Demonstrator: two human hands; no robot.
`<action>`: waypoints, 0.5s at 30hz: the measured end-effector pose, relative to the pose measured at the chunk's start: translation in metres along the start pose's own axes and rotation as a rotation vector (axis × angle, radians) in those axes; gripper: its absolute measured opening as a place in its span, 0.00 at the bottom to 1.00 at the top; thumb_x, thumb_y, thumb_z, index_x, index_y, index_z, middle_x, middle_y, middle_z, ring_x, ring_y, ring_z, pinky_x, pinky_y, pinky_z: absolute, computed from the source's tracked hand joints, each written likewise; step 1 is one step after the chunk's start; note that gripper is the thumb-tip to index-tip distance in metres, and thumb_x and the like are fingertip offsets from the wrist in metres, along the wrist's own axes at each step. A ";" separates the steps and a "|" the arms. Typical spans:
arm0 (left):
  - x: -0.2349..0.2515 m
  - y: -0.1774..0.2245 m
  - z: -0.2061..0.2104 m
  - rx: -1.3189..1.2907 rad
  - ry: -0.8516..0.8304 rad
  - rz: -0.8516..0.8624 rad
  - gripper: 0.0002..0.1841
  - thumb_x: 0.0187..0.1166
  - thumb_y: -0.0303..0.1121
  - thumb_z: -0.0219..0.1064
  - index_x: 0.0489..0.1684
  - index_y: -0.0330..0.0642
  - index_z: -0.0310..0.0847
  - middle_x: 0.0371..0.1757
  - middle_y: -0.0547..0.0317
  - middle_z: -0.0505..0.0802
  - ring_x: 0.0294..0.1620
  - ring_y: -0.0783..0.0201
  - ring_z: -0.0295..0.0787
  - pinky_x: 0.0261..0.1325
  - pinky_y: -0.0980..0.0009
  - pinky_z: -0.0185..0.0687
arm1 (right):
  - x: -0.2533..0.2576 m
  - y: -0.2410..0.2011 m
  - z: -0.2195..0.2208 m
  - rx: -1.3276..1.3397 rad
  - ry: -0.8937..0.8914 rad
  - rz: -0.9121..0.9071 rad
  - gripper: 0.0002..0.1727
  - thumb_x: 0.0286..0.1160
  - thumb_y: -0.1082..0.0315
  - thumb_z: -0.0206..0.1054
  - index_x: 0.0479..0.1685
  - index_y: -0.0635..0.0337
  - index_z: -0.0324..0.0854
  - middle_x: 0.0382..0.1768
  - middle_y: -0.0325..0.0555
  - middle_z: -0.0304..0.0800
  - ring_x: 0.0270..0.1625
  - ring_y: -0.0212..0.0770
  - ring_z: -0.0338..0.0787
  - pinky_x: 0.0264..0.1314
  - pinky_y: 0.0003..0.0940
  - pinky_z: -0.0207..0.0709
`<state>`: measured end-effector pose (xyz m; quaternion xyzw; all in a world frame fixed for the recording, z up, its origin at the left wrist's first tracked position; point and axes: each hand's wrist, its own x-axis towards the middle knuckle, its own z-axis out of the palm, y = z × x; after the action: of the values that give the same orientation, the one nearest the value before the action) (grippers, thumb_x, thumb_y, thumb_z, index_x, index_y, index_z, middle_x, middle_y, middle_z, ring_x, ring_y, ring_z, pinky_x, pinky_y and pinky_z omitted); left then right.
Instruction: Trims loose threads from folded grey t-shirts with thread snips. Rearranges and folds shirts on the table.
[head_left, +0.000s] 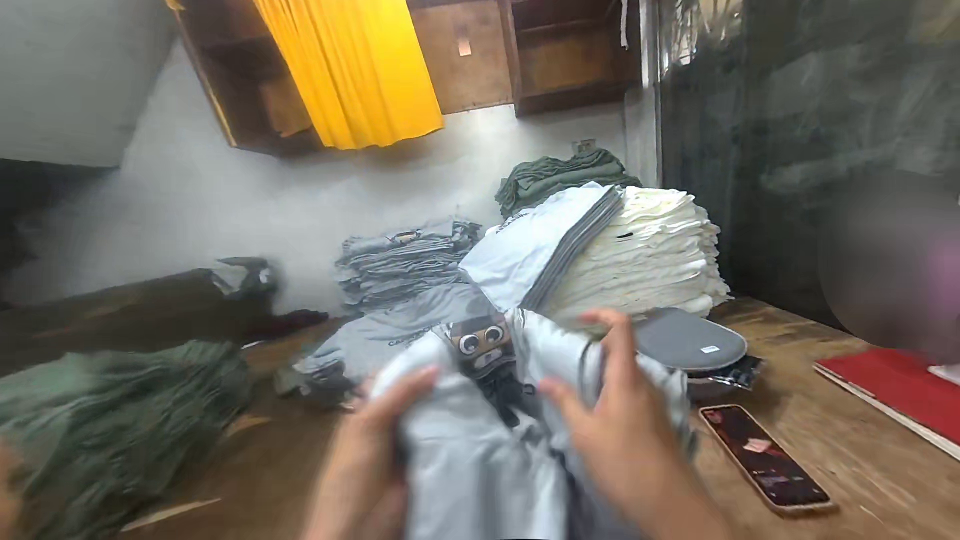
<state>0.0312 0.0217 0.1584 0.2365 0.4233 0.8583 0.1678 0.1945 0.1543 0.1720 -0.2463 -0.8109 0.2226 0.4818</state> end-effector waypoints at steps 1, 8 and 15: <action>-0.009 -0.016 0.019 -0.027 -0.008 0.021 0.15 0.82 0.28 0.66 0.63 0.34 0.75 0.40 0.49 0.93 0.38 0.61 0.94 0.42 0.62 0.94 | -0.023 -0.008 0.012 0.005 0.014 -0.077 0.44 0.65 0.42 0.78 0.80 0.56 0.72 0.58 0.60 0.89 0.56 0.56 0.92 0.56 0.58 0.87; 0.016 -0.088 -0.046 0.498 -0.493 0.041 0.11 0.82 0.40 0.66 0.42 0.46 0.93 0.19 0.73 0.85 0.16 0.80 0.74 0.21 0.81 0.71 | -0.066 0.073 0.049 -0.106 0.200 -0.055 0.37 0.33 0.50 0.90 0.54 0.55 0.93 0.55 0.67 0.87 0.49 0.59 0.92 0.45 0.54 0.88; 0.028 -0.041 -0.066 0.757 -0.702 0.477 0.16 0.62 0.46 0.85 0.35 0.48 0.89 0.29 0.75 0.89 0.26 0.84 0.80 0.28 0.83 0.77 | -0.032 0.036 0.025 0.746 0.099 -0.291 0.19 0.42 0.67 0.86 0.38 0.58 0.89 0.37 0.31 0.86 0.46 0.21 0.83 0.50 0.19 0.80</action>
<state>-0.0243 0.0166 0.0977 0.6405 0.5551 0.5307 0.0033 0.1924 0.1598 0.1177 0.0527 -0.6767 0.4190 0.6032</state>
